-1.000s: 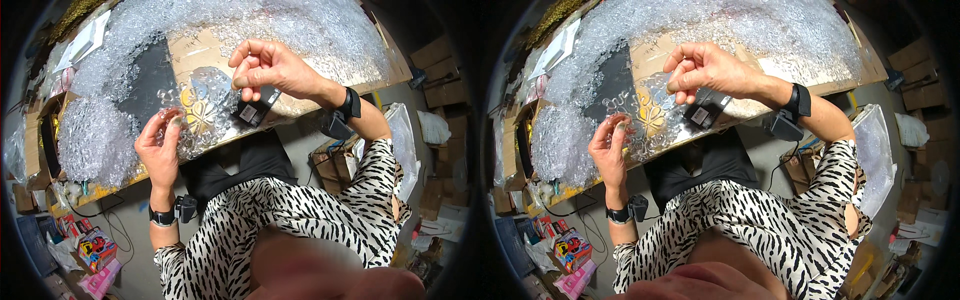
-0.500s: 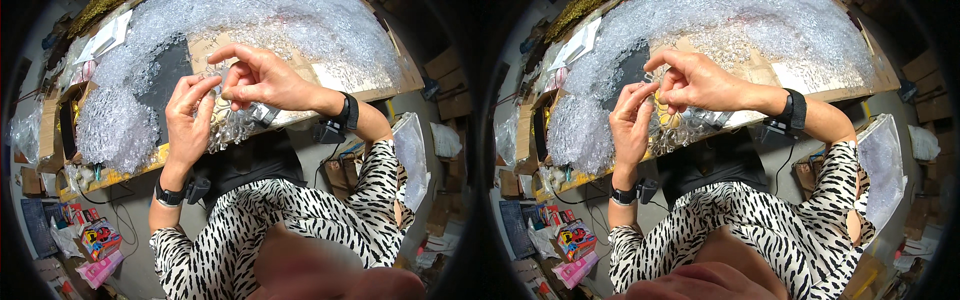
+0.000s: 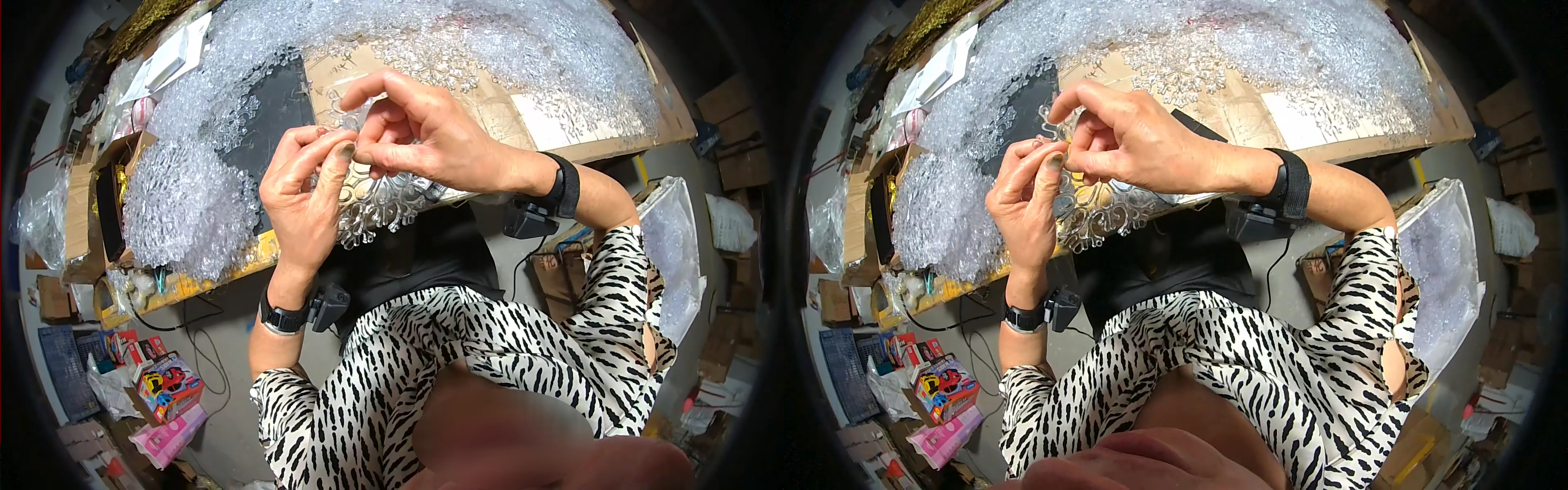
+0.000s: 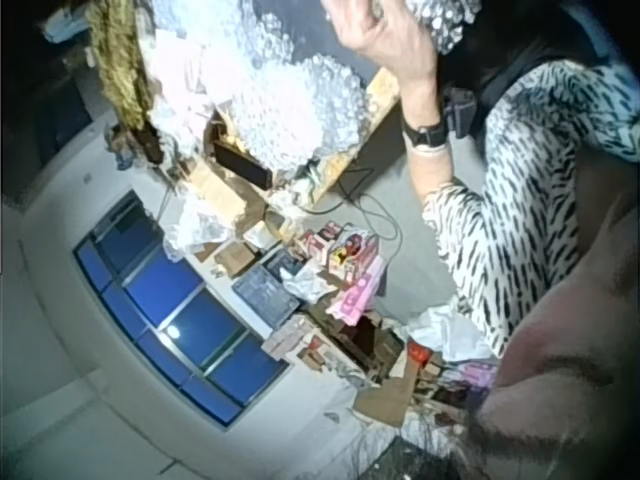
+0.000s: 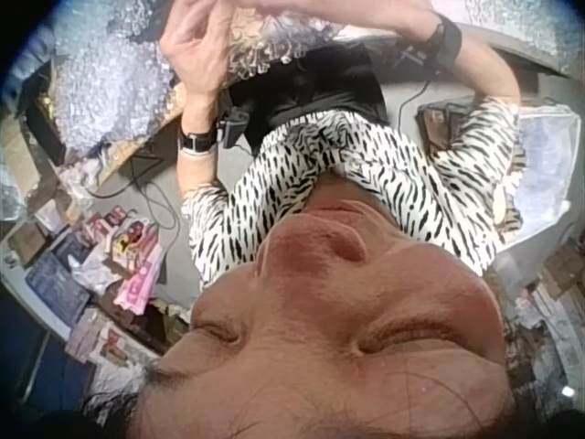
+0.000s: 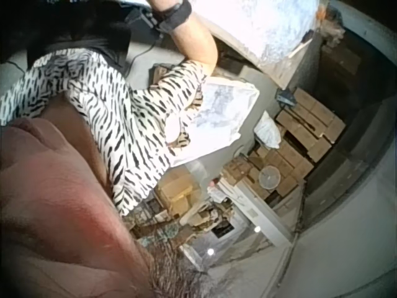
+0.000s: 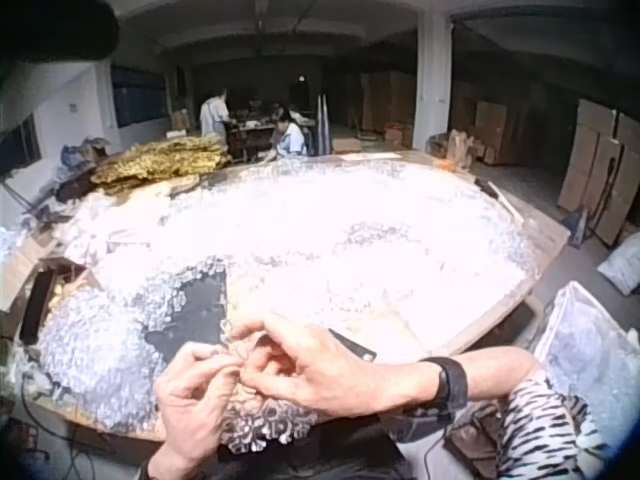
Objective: The recorder is packaging snowflake ornaments by placing them into bags and attaching hooks.
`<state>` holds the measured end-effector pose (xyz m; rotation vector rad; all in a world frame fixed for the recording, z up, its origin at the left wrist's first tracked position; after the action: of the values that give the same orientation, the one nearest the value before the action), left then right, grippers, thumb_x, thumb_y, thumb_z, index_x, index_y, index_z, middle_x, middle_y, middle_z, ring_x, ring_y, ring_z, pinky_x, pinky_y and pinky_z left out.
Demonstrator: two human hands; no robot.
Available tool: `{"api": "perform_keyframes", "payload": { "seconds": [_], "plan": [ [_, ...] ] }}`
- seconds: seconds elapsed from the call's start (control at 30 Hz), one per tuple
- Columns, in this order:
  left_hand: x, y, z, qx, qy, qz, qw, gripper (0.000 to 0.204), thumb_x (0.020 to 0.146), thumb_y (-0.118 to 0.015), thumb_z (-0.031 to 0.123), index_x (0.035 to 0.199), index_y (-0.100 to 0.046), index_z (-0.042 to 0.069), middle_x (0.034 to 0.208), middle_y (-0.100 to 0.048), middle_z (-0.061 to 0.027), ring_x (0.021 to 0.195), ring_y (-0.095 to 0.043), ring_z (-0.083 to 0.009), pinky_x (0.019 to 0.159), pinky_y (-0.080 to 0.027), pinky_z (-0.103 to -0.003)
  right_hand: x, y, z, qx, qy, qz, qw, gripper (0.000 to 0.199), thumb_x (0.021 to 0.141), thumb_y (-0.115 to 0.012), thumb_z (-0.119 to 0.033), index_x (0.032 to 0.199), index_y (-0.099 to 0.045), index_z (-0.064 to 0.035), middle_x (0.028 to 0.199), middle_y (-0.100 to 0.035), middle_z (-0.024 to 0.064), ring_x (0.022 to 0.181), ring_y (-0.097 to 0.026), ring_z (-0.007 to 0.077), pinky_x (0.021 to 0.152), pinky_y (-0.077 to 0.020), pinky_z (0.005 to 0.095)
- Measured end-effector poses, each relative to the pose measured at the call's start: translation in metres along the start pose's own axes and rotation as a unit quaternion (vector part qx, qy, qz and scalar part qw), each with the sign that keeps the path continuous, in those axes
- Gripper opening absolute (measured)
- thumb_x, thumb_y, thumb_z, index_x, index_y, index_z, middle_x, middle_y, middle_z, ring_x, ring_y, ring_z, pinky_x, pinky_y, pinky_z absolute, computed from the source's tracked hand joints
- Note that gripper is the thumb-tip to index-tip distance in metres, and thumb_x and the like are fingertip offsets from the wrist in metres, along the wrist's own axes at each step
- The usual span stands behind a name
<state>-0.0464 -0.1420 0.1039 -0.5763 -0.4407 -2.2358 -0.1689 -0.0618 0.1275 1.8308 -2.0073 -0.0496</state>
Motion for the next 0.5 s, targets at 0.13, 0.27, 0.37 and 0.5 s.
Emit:
{"api": "perform_keyframes", "payload": {
  "seconds": [0.13,0.27,0.37,0.5],
  "plan": [
    [-0.004,0.003,0.002,0.039,-0.021,0.025,0.999,0.014,0.082,-0.065,0.006,0.095,-0.068,0.002,0.089,-0.057,-0.0062,0.08,-0.054,-0.0122,0.067,-0.044,-0.023,-0.003,0.005,0.001,0.019,-0.027,0.014,0.999,0.025,0.087,-0.06,-0.008,0.109,-0.054,-0.0019,0.076,-0.059,0.001,0.065,-0.058,0.0047,0.058,-0.049,0.0193],
    [-0.005,0.002,0.006,0.076,-0.055,0.027,0.995,0.015,0.082,-0.066,0.007,0.095,-0.068,0.001,0.087,-0.058,-0.0076,0.08,-0.055,-0.0142,0.069,-0.045,-0.024,-0.002,0.005,0.001,-0.023,-0.062,-0.02,0.998,0.013,0.087,-0.061,-0.011,0.096,-0.06,-0.0017,0.075,-0.059,0.0,0.063,-0.057,0.0039,0.055,-0.0476,0.0179],
    [-0.007,0.003,0.005,0.09,-0.076,0.035,0.992,0.015,0.081,-0.066,0.007,0.095,-0.067,0.001,0.086,-0.058,-0.0087,0.079,-0.056,-0.0158,0.07,-0.045,-0.025,-0.003,0.005,0.003,0.027,-0.09,-0.03,0.995,0.011,0.087,-0.061,-0.013,0.088,-0.062,-0.0024,0.074,-0.059,-0.0006,0.062,-0.056,0.0035,0.053,-0.0463,0.0167],
    [-0.009,0.005,0.005,0.108,-0.096,0.04,0.989,0.016,0.08,-0.066,0.006,0.095,-0.067,0.001,0.087,-0.058,-0.0087,0.078,-0.055,-0.0154,0.068,-0.045,-0.025,-0.006,0.017,-0.001,0.06,-0.045,0.064,0.995,0.009,0.087,-0.061,-0.01,0.087,-0.062,-0.0014,0.074,-0.06,-0.0006,0.06,-0.054,0.0028,0.052,-0.045,0.0168]
  ]
}}
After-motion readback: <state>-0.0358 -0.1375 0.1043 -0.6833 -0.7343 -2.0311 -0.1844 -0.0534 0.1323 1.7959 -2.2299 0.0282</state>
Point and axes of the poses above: each hand's wrist, its own x-axis towards the middle knuckle, its own y-axis out of the back of the hand, z = x × y, the point moved 5 cm from there along x, towards the middle knuckle
